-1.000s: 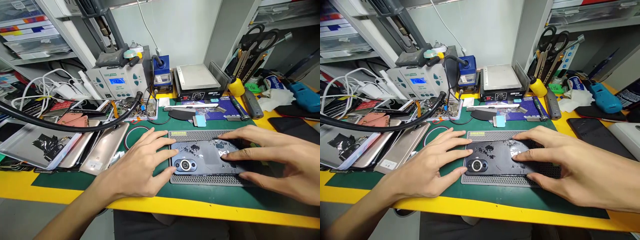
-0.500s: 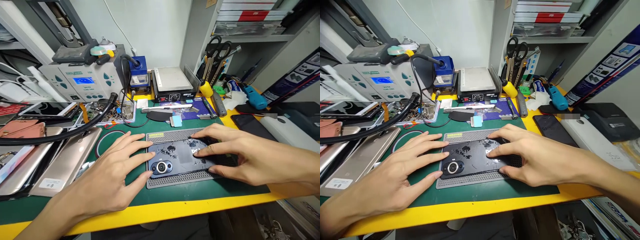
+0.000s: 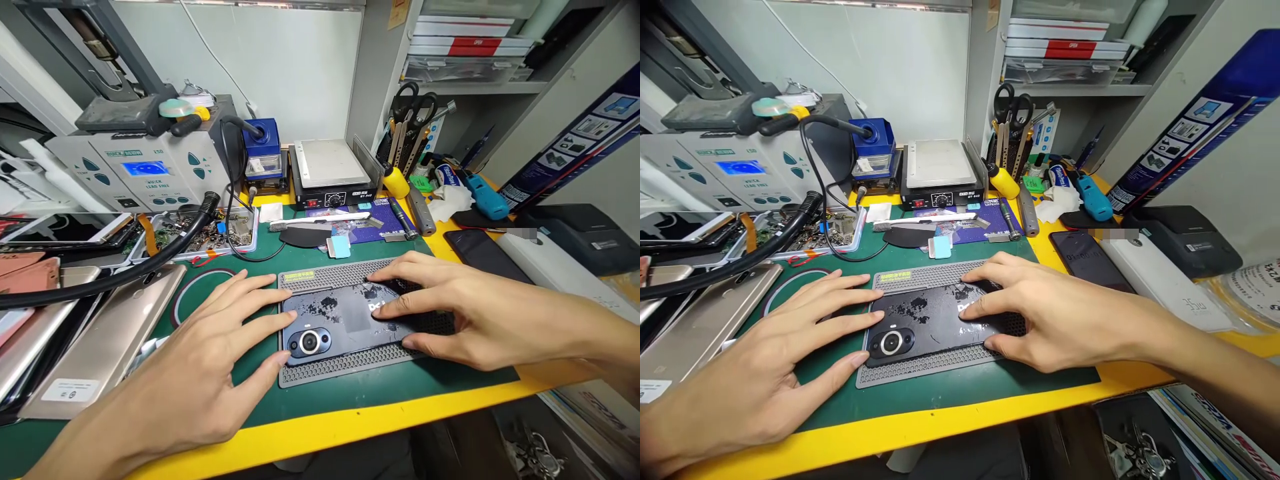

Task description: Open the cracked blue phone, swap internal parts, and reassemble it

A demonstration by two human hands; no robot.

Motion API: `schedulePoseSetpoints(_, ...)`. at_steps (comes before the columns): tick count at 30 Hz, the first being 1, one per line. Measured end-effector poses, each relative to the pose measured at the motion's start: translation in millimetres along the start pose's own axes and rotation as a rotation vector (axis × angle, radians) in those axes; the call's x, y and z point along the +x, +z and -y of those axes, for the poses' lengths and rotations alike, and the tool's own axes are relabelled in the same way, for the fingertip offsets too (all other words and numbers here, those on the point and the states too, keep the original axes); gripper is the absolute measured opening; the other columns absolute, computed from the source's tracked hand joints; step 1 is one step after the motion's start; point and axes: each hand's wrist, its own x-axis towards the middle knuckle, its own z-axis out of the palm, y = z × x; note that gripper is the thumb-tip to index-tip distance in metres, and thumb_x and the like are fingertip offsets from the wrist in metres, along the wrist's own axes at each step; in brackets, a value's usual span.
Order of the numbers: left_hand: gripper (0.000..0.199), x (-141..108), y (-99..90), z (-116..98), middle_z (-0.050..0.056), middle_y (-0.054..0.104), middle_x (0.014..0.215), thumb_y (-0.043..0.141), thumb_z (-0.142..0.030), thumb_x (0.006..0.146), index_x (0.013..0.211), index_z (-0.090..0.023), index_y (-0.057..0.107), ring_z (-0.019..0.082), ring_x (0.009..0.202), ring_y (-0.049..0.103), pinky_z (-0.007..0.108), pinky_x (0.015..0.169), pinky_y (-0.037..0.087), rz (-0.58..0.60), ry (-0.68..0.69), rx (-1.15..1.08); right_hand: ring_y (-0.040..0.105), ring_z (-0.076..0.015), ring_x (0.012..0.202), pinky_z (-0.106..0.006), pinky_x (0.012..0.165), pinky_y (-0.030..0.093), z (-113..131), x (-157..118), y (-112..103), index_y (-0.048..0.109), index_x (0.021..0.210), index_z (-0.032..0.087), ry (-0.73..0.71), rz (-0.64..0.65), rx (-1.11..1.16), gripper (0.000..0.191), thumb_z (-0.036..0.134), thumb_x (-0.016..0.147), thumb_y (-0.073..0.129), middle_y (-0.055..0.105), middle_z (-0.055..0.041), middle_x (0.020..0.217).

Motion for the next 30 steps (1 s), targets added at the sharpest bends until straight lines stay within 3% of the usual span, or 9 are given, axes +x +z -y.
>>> schedulePoseSetpoints(7, 0.048, -2, 0.2, -2, 0.004, 0.058, 0.146, 0.067, -0.033, 0.088, 0.135, -0.03, 0.06, 0.03, 0.145, 0.042, 0.057, 0.123, 0.032, 0.014, -0.003, 0.0, 0.052, -0.0281, 0.129, -0.045, 0.102, 0.052, 2, 0, -2, 0.069, 0.131, 0.033, -0.022, 0.011, 0.007, 0.036, 0.035, 0.096, 0.062, 0.046, -0.0061, 0.15)
schedulePoseSetpoints(17, 0.052, -4, 4.5, -3, 0.003, 0.058, 0.148, 0.067, -0.032, 0.088, 0.139, -0.028, 0.056, 0.028, 0.148, 0.037, 0.057, 0.125, 0.027, 0.023, 0.006, 0.053, 0.054, -0.0291, 0.126, -0.044, 0.098, 0.055, 5, 1, -5, 0.071, 0.127, 0.031, -0.005, 0.015, 0.031, 0.036, 0.03, 0.093, 0.063, 0.049, -0.0075, 0.145)
schedulePoseSetpoints(24, 0.051, 2, 1.4, -6, 0.004, 0.062, 0.144, 0.066, -0.031, 0.085, 0.136, -0.025, 0.06, 0.034, 0.137, 0.051, 0.065, 0.111, 0.044, 0.043, 0.055, 0.167, 0.057, -0.0316, 0.125, -0.038, 0.08, 0.062, 0, -6, 4, 0.065, 0.135, 0.037, -0.051, -0.071, -0.079, 0.042, 0.035, 0.093, 0.063, 0.05, -0.0061, 0.147)
schedulePoseSetpoints(30, 0.048, 6, 4.2, -5, 0.003, 0.064, 0.142, 0.065, -0.03, 0.084, 0.131, -0.024, 0.061, 0.03, 0.134, 0.055, 0.054, 0.118, 0.037, -0.033, 0.067, 0.19, 0.051, -0.0309, 0.135, -0.039, 0.087, 0.062, 0, -6, 7, 0.061, 0.141, 0.034, -0.096, -0.091, -0.163, 0.05, 0.034, 0.09, 0.063, 0.047, -0.0006, 0.152)
